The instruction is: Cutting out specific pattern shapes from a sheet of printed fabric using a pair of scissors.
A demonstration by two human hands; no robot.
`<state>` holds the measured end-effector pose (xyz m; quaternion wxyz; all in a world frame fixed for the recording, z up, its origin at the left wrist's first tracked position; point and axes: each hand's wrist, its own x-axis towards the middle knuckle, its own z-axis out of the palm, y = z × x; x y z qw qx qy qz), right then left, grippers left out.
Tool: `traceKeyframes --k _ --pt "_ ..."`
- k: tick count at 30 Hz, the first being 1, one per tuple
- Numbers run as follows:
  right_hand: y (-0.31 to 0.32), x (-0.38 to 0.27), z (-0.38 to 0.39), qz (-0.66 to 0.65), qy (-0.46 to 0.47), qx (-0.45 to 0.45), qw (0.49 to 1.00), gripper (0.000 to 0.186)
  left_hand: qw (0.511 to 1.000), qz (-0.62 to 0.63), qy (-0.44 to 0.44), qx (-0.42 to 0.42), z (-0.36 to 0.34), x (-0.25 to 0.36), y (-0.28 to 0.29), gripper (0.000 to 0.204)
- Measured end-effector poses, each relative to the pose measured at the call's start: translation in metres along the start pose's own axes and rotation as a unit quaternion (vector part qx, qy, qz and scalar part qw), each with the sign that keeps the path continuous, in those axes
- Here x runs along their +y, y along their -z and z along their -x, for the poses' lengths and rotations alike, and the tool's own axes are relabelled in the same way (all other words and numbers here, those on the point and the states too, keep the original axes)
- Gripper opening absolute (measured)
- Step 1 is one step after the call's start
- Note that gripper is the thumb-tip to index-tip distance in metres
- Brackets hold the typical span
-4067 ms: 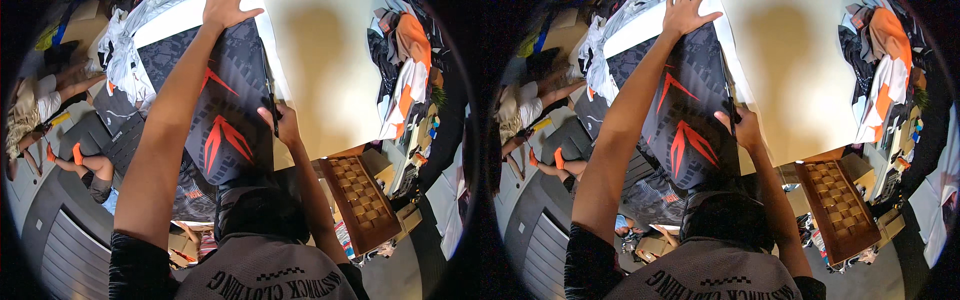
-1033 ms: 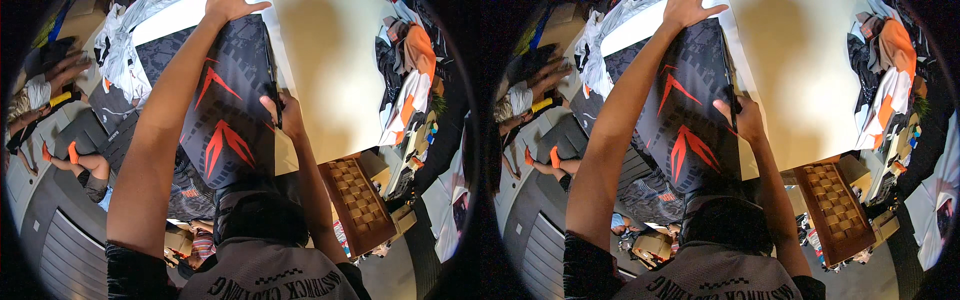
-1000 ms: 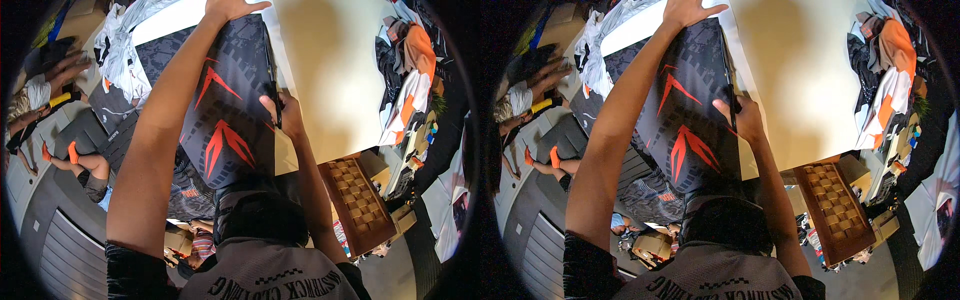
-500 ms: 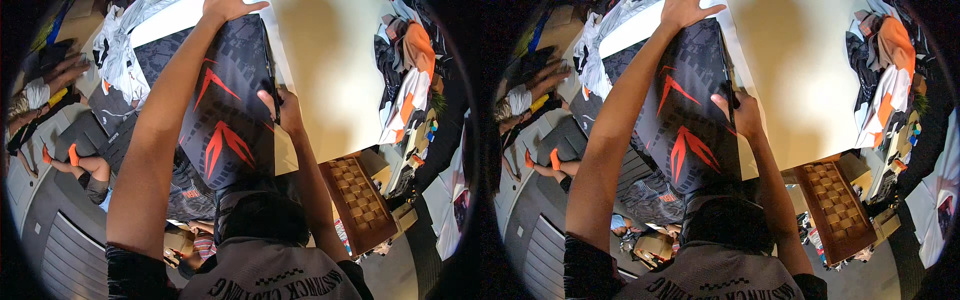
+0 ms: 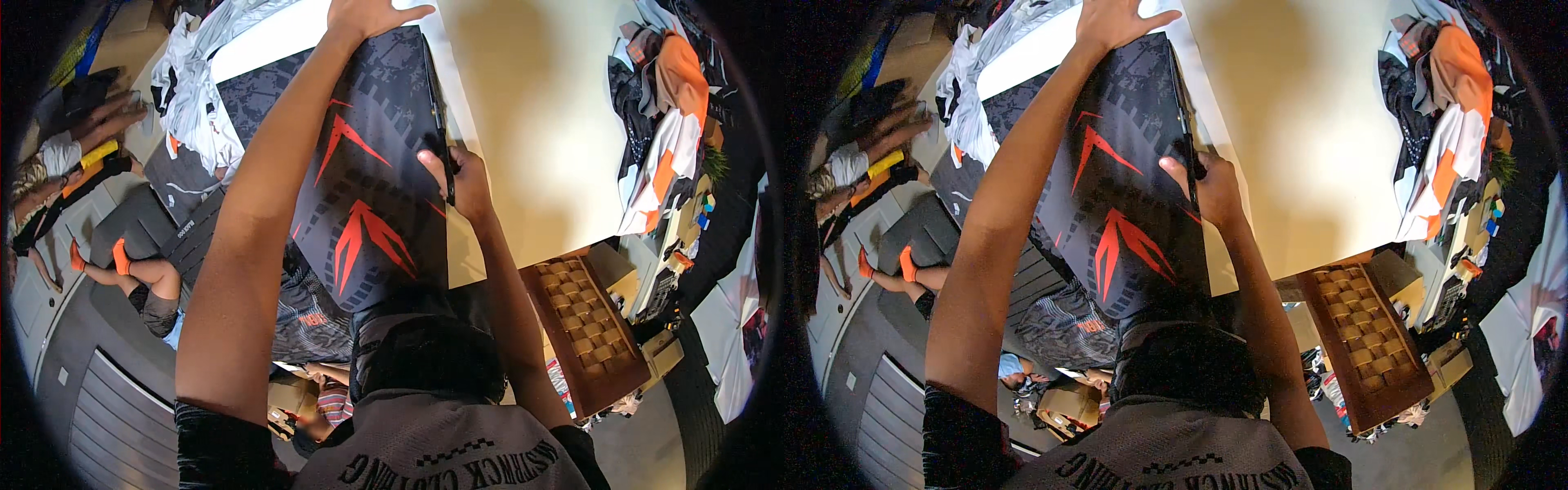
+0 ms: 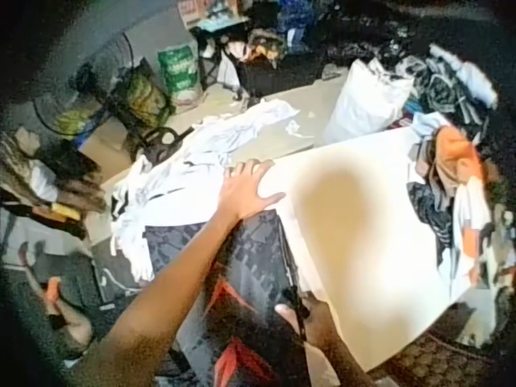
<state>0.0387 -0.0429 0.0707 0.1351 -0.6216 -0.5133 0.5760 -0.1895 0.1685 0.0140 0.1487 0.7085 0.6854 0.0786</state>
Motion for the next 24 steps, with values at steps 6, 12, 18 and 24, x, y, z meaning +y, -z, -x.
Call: traceKeyframes --k 6,12,18,24 --pt "-0.001 0.004 -0.001 0.017 0.055 0.022 0.998 0.041 0.997 -0.012 0.02 -0.07 0.0 0.011 0.015 0.083" --pt "0.002 0.006 -0.007 -0.001 0.052 0.008 0.999 0.038 0.976 -0.001 0.084 -0.202 0.004 0.026 0.038 0.079" --pt "0.005 -0.004 -0.012 -0.028 -0.012 -0.019 0.999 0.041 0.979 -0.011 0.067 -0.192 0.003 0.027 0.042 0.079" --pt "0.006 -0.008 -0.014 -0.064 -0.011 -0.027 0.998 0.042 0.988 -0.004 0.04 -0.15 0.004 0.025 0.041 0.079"
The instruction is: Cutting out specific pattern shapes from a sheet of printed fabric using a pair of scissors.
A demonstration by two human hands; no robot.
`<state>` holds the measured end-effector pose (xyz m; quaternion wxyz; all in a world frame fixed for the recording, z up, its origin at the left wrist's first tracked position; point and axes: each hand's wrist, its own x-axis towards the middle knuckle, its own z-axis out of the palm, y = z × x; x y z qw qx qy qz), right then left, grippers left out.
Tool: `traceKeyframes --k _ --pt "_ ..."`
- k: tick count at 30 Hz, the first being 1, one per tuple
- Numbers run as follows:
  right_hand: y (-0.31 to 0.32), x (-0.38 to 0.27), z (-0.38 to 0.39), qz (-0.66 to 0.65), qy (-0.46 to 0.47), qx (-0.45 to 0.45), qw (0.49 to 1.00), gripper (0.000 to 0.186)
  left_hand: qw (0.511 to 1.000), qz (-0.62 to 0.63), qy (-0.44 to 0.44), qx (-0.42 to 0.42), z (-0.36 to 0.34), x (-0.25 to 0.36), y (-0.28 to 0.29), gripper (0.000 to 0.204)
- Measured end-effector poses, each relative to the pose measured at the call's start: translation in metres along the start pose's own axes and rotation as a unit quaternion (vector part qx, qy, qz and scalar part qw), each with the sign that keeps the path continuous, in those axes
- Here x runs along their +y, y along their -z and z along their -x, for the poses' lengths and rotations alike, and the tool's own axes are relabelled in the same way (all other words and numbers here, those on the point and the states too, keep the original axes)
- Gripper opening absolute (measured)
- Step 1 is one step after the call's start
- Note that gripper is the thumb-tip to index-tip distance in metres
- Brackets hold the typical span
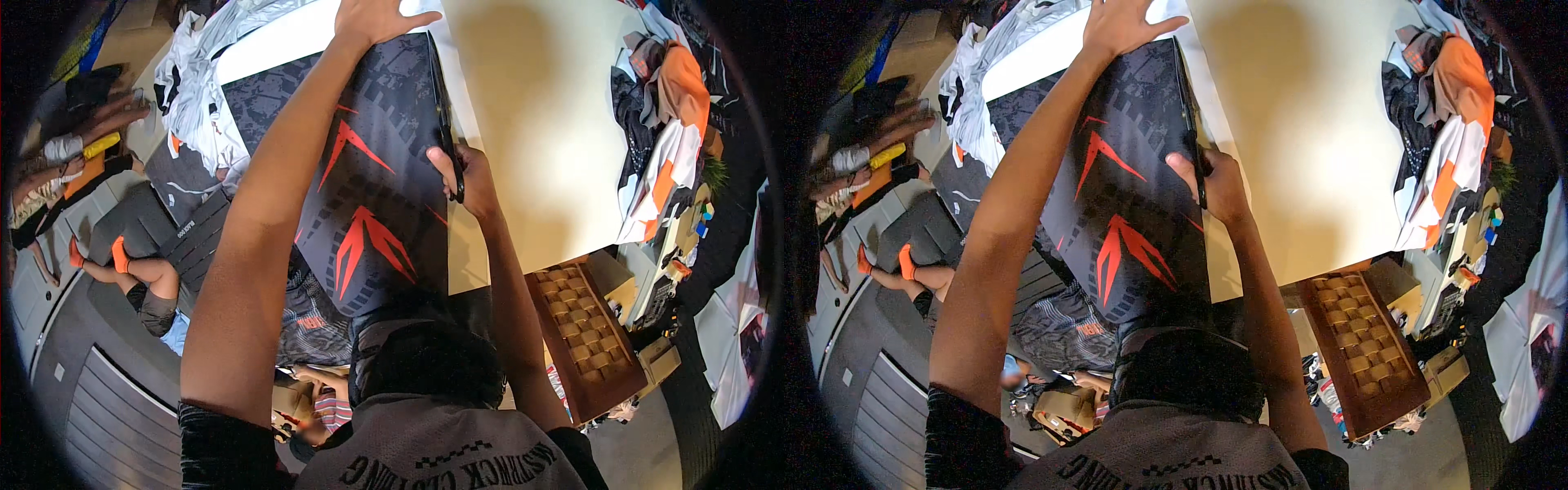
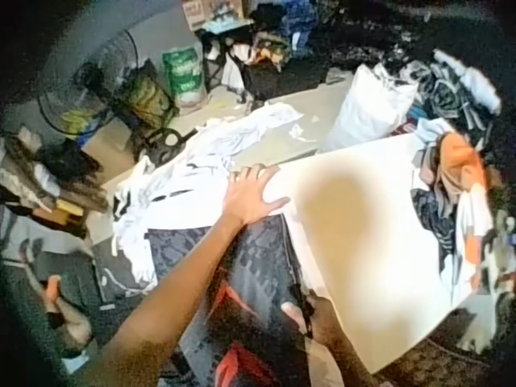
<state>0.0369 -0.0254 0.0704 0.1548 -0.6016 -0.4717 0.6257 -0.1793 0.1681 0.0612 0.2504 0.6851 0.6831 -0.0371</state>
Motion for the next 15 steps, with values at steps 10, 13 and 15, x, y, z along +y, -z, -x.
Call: traceKeyframes --k 10,13,15 --pt "0.002 0.0012 -0.0055 0.039 0.019 -0.013 0.999 0.036 0.998 0.007 0.021 -0.06 -0.0001 0.0031 0.0053 0.077" --pt "0.001 0.0014 -0.0075 0.041 0.017 -0.013 0.999 0.036 1.0 0.007 0.006 -0.018 -0.0009 -0.0002 0.0001 0.077" --pt "0.0001 0.0017 -0.009 0.043 0.015 -0.012 0.999 0.037 1.0 0.007 -0.009 0.025 -0.0015 -0.0023 -0.0034 0.077"
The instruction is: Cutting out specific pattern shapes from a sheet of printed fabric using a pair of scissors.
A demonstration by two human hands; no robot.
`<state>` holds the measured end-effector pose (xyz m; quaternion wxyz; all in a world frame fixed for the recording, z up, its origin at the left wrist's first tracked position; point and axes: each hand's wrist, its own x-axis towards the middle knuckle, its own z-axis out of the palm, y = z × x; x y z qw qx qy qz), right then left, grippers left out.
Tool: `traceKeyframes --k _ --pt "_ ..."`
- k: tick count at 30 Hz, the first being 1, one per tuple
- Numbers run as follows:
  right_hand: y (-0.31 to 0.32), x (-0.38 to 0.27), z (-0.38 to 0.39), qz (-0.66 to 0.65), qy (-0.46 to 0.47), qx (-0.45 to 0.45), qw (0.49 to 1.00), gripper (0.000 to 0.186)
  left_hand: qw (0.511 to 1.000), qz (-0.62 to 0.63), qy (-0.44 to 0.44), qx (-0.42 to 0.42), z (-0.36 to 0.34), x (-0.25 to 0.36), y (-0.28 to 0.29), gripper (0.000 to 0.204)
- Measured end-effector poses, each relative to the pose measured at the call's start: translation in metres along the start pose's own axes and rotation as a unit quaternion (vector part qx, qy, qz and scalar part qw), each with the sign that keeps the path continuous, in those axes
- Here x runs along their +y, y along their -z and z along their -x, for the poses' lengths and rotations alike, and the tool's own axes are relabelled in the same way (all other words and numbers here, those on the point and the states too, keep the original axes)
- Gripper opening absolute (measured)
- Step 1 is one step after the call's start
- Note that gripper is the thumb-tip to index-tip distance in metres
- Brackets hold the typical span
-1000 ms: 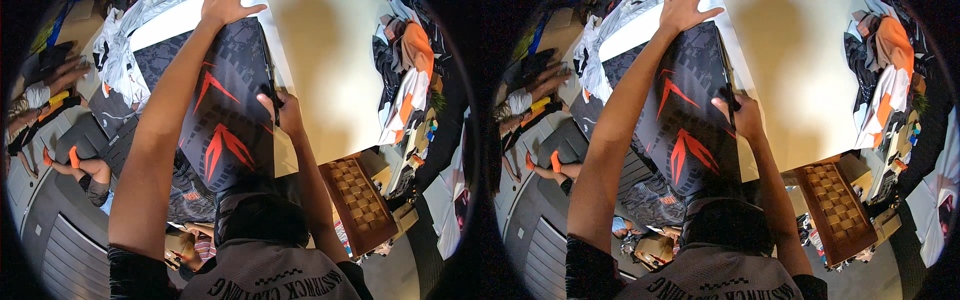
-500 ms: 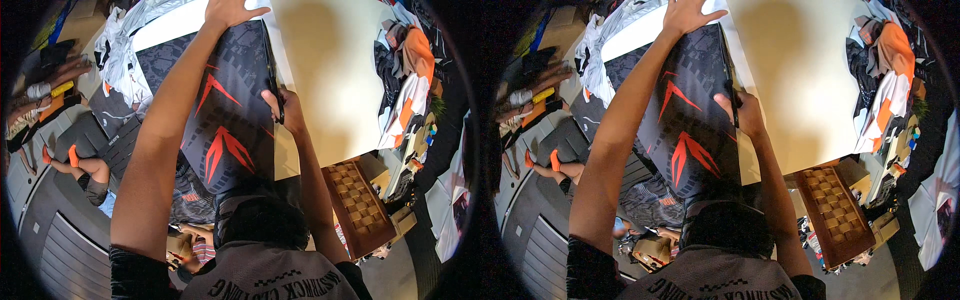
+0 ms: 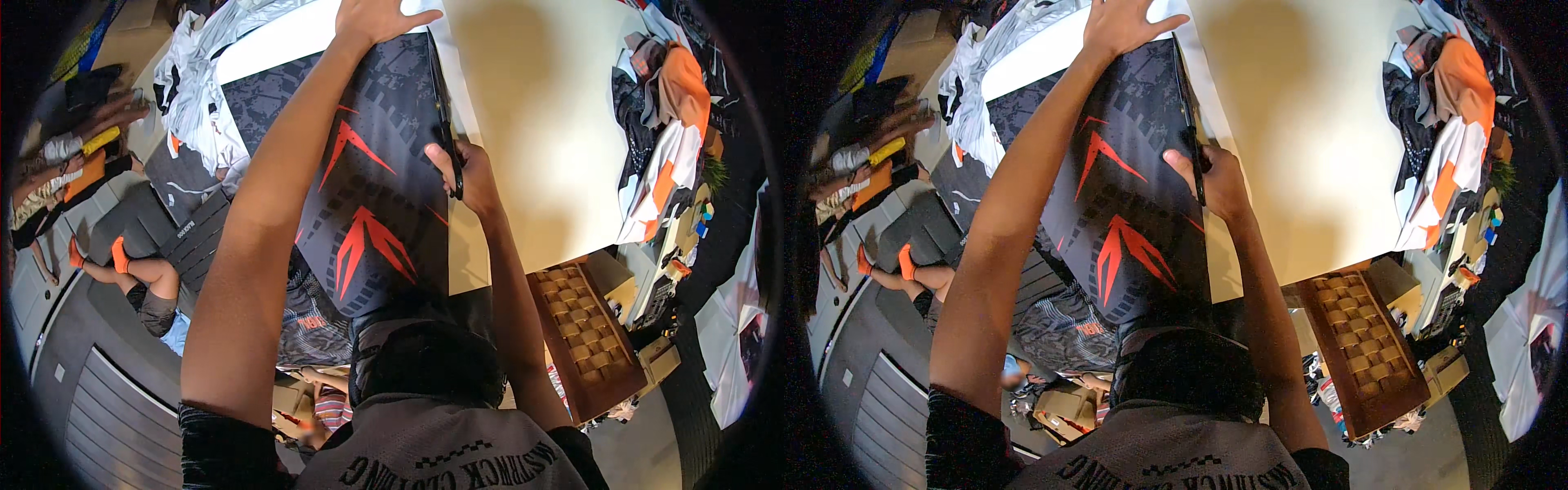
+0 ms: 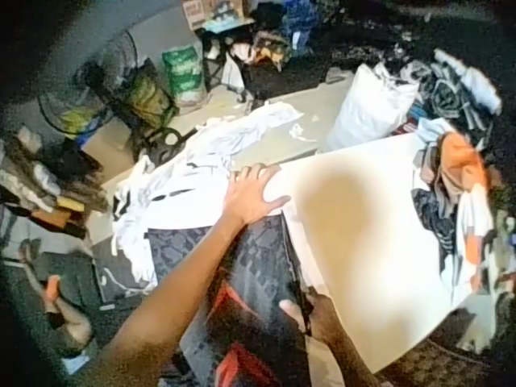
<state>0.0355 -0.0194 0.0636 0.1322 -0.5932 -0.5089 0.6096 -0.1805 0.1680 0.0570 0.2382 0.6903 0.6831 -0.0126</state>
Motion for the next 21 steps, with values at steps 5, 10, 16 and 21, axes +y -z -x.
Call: traceKeyframes --k 5,10,16,21 --pt "-0.002 0.0021 -0.0003 0.008 0.011 0.01 1.0 0.037 1.0 -0.008 0.003 -0.004 -0.0008 0.0012 -0.0007 0.076" --pt "-0.0053 0.0067 -0.0001 0.015 0.005 0.02 1.0 0.037 1.0 -0.019 0.008 -0.006 -0.0007 0.0016 -0.0005 0.076" --pt "-0.0075 0.008 -0.0003 0.012 0.03 0.032 0.999 0.037 0.998 0.014 0.011 -0.065 -0.0002 0.0019 0.0079 0.075" --pt "-0.0065 0.0023 0.0025 0.011 0.02 0.035 0.999 0.034 0.996 -0.006 0.026 -0.079 -0.0016 0.0046 0.0084 0.075"
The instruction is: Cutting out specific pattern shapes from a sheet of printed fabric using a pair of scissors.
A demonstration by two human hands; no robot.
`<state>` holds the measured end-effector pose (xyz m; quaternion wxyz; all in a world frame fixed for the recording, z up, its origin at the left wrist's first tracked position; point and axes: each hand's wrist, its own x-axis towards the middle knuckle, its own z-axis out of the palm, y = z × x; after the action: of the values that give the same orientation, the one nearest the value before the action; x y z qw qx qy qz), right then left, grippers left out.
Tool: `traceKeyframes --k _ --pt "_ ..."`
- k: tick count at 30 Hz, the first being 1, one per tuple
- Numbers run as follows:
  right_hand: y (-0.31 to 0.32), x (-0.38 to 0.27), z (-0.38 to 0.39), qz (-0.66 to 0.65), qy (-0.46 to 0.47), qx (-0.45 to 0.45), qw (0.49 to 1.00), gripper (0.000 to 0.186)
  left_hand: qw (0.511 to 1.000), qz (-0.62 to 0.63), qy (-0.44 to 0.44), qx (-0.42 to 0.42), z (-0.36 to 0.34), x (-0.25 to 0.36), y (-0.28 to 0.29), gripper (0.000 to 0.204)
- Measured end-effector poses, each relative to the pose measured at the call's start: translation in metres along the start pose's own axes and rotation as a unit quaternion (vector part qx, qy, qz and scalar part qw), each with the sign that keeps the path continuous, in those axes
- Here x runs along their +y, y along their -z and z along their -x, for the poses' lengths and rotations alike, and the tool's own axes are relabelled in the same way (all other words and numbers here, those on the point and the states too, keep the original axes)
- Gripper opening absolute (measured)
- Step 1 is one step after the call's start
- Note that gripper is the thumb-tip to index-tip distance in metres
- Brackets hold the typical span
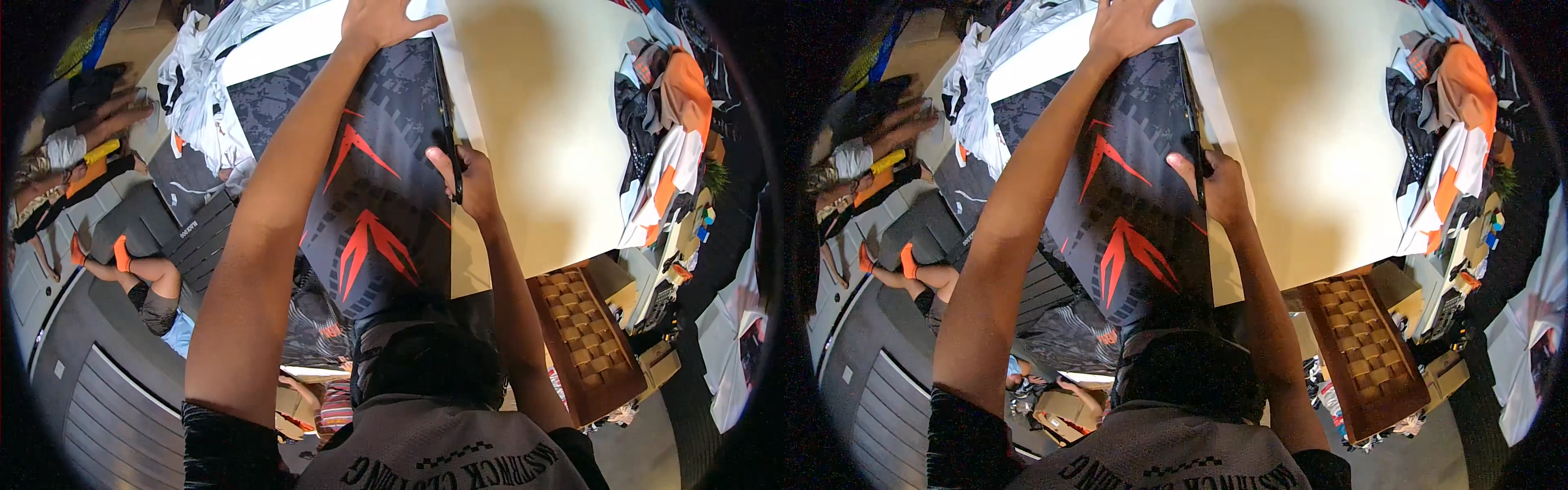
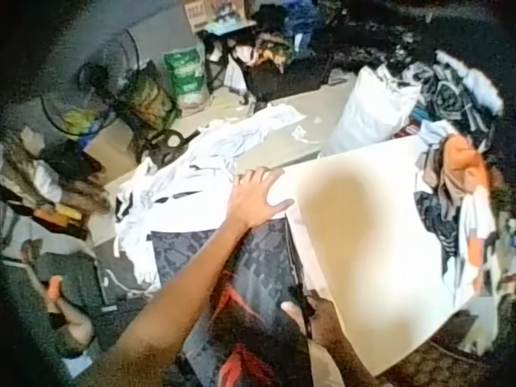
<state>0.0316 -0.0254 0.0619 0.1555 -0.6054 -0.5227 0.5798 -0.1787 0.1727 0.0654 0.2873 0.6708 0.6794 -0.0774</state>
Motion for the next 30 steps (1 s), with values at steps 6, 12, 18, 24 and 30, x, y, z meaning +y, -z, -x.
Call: traceKeyframes --k 6,12,18,24,30 --pt "-0.011 0.005 -0.008 -0.044 0.161 0.025 0.986 0.019 0.969 0.073 -0.145 0.184 -0.02 -0.032 -0.031 0.079" --pt "0.0 -0.012 0.004 -0.092 -0.056 0.025 0.994 0.029 0.899 0.01 -0.164 0.405 -0.027 -0.024 -0.06 0.062" --pt "0.01 0.001 0.004 -0.083 0.03 -0.059 0.994 0.035 0.882 -0.031 -0.136 0.451 0.003 -0.024 -0.045 0.053" --pt "0.102 0.029 0.049 -0.138 -0.037 -0.143 0.979 0.041 0.856 -0.106 -0.043 0.505 0.019 0.005 -0.051 0.043" --pt "0.224 0.085 0.054 0.025 0.056 -0.072 0.996 0.042 0.902 0.045 0.09 0.42 0.048 0.071 -0.077 0.046"
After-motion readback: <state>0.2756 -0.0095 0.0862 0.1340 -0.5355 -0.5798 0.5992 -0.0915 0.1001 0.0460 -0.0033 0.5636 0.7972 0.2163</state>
